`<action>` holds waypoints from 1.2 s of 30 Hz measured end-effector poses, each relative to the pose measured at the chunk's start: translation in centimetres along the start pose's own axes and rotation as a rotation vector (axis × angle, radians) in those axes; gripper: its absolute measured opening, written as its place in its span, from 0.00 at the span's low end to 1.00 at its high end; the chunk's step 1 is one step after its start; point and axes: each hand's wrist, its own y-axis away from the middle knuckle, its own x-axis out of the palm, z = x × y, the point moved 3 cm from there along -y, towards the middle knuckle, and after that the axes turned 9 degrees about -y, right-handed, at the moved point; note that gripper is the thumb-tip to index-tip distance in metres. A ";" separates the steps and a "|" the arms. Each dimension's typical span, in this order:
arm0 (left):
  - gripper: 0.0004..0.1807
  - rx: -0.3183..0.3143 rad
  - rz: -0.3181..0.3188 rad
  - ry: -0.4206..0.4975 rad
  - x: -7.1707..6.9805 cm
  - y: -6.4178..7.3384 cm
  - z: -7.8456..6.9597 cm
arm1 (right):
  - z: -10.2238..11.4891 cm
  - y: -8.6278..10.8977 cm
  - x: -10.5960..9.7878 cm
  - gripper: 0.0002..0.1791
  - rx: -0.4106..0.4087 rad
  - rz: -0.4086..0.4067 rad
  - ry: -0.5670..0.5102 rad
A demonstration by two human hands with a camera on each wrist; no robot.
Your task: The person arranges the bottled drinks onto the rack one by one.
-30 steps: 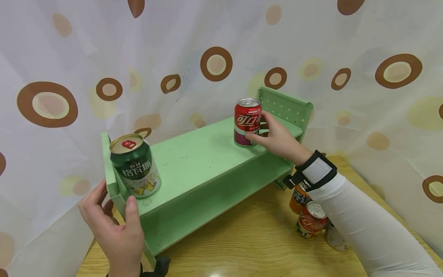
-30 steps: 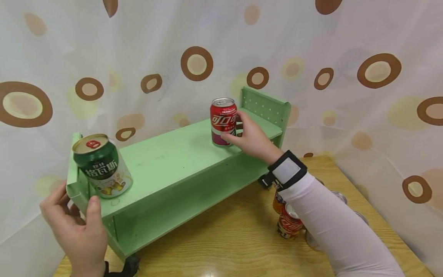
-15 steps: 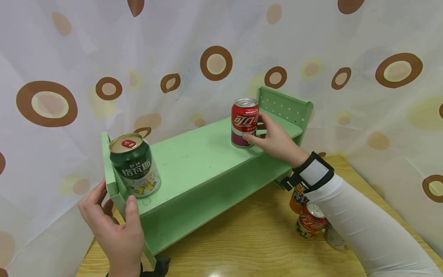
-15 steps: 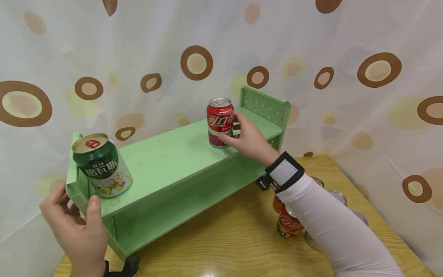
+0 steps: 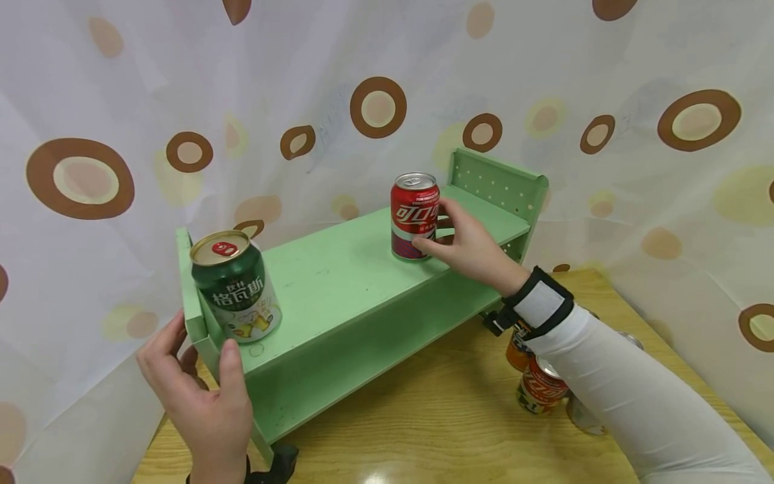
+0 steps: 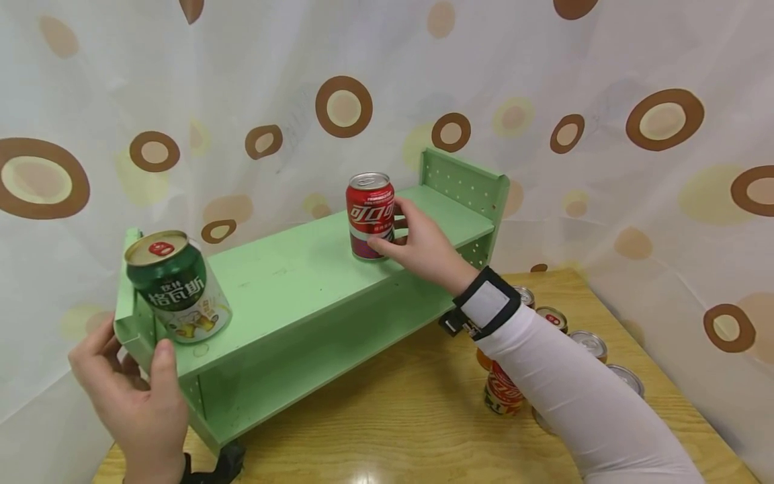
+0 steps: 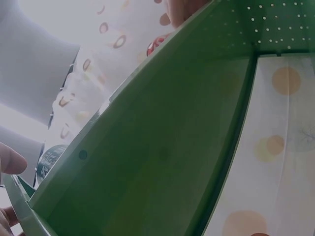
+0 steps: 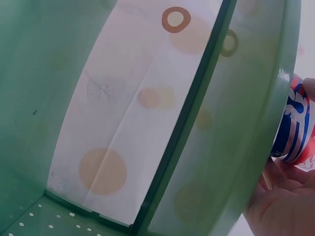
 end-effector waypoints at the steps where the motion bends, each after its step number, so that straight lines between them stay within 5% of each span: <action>1: 0.30 -0.001 -0.002 0.002 0.0 0.0 0.0 | 0.0 0.0 0.1 0.39 -0.001 0.000 0.000; 36: 0.32 0.019 -0.004 -0.017 0.1 0.2 -0.1 | 2.2 0.0 3.4 0.41 -0.052 0.064 -0.032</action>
